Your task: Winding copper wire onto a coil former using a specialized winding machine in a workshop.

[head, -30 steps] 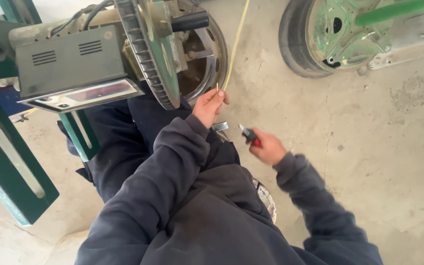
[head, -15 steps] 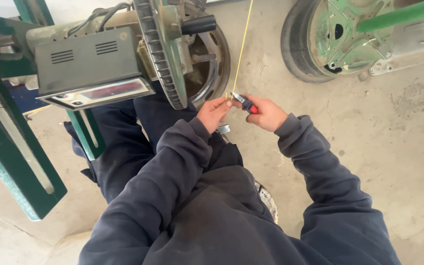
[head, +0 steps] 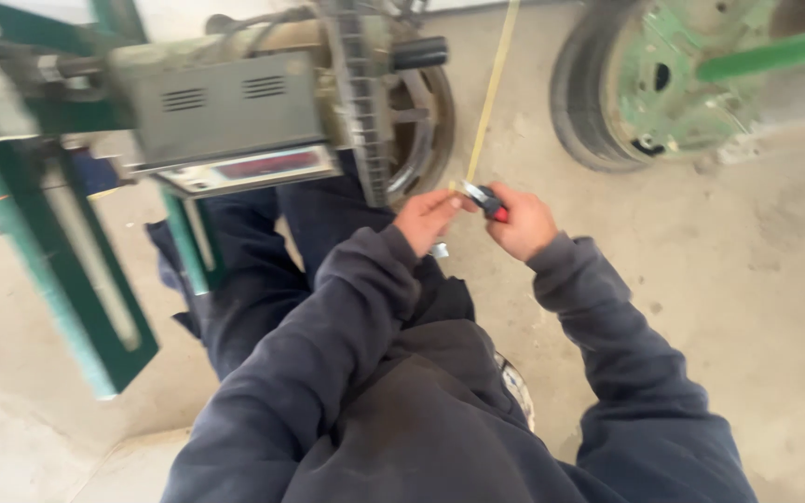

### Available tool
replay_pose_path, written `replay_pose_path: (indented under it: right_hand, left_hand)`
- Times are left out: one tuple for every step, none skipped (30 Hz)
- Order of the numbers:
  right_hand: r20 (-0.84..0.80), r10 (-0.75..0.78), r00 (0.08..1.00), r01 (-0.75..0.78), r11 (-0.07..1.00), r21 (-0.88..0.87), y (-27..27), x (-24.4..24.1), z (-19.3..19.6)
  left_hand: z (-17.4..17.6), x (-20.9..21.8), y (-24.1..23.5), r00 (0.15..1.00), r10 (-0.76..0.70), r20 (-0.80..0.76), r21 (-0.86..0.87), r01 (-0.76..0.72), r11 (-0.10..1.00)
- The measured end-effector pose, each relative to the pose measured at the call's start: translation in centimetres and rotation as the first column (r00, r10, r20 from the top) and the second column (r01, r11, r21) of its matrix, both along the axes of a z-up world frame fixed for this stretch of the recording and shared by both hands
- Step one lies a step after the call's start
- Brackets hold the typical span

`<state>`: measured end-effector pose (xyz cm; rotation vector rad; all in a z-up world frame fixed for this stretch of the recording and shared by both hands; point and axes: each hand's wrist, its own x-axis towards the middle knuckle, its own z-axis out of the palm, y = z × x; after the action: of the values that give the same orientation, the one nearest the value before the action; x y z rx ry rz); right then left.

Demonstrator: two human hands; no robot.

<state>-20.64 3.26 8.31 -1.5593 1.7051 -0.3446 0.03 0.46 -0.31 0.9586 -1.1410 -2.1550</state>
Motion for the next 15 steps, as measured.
replay_pose_path:
  right_hand:
    - [0.013,0.019,1.000,-0.019,1.000,-0.008,0.5,-0.2,-0.2]
    - [0.037,0.010,0.999,-0.007,0.998,-0.059,0.5,-0.2,-0.6]
    - [0.064,0.001,0.998,0.006,0.994,-0.109,0.5,-0.1,-1.0]
    - [0.081,0.027,0.996,-0.017,0.993,-0.118,0.5,-0.1,-1.2]
    - [0.056,0.024,0.998,-0.019,0.995,-0.098,0.6,-0.1,-1.5]
    - [0.024,0.014,1.000,-0.012,0.997,-0.077,0.7,-0.4,-1.8]
    - [0.035,0.032,0.999,-0.029,0.996,-0.086,0.5,-0.3,-1.8]
    - [0.013,0.004,1.000,-0.003,0.998,-0.065,0.6,-0.2,-1.8]
    - [-0.010,-0.023,1.000,0.023,0.999,-0.044,0.6,-0.3,-1.9]
    - [-0.005,-0.016,1.000,0.016,0.999,-0.047,0.5,-0.1,-1.8]
    - [-0.037,-0.020,0.999,0.019,0.999,-0.027,0.5,0.0,-1.7]
    - [-0.072,-0.022,0.997,0.022,1.000,-0.007,0.4,0.0,-1.6]
    - [-0.069,-0.015,0.997,0.014,1.000,-0.009,0.4,0.2,-1.4]
    - [-0.094,-0.023,0.995,0.022,1.000,-0.014,0.3,0.4,-1.3]
    - [-0.119,-0.032,0.992,0.030,0.999,-0.019,0.2,0.5,-1.1]
  left_hand:
    - [0.0,-0.4,0.1,1.000,0.019,0.013,-0.008,-0.019,1.000]
    - [0.0,-0.4,0.0,0.999,0.006,0.047,-0.013,-0.006,1.000]
    - [0.0,-0.4,-0.1,0.997,-0.006,0.081,-0.017,0.007,1.000]
    - [-0.5,-0.6,0.0,0.995,0.021,0.098,-0.027,-0.018,0.999]
    - [-1.0,-0.8,0.1,0.998,0.029,0.063,-0.039,-0.027,0.999]
    - [-1.7,-1.3,0.1,0.999,0.028,0.022,-0.051,-0.027,0.998]
    - [-1.6,-1.2,0.0,0.998,0.046,0.033,-0.060,-0.044,0.997]
    - [-1.5,-1.3,0.1,0.999,0.050,0.011,-0.025,-0.049,0.998]
    - [-1.5,-1.4,0.1,0.998,0.054,-0.012,0.010,-0.054,0.998]
    - [-1.4,-1.3,0.1,0.998,0.062,-0.007,0.007,-0.062,0.998]
    - [-1.3,-1.3,0.1,0.998,0.060,-0.010,0.007,-0.060,0.998]
    - [-1.2,-1.4,0.1,0.998,0.058,-0.015,0.008,-0.058,0.998]
    - [-1.1,-1.3,0.2,0.998,0.066,-0.013,0.006,-0.066,0.998]
    - [-0.9,-1.3,0.1,0.998,0.060,-0.016,0.012,-0.060,0.998]
    - [-0.8,-1.3,0.0,0.998,0.055,-0.018,0.018,-0.055,0.998]
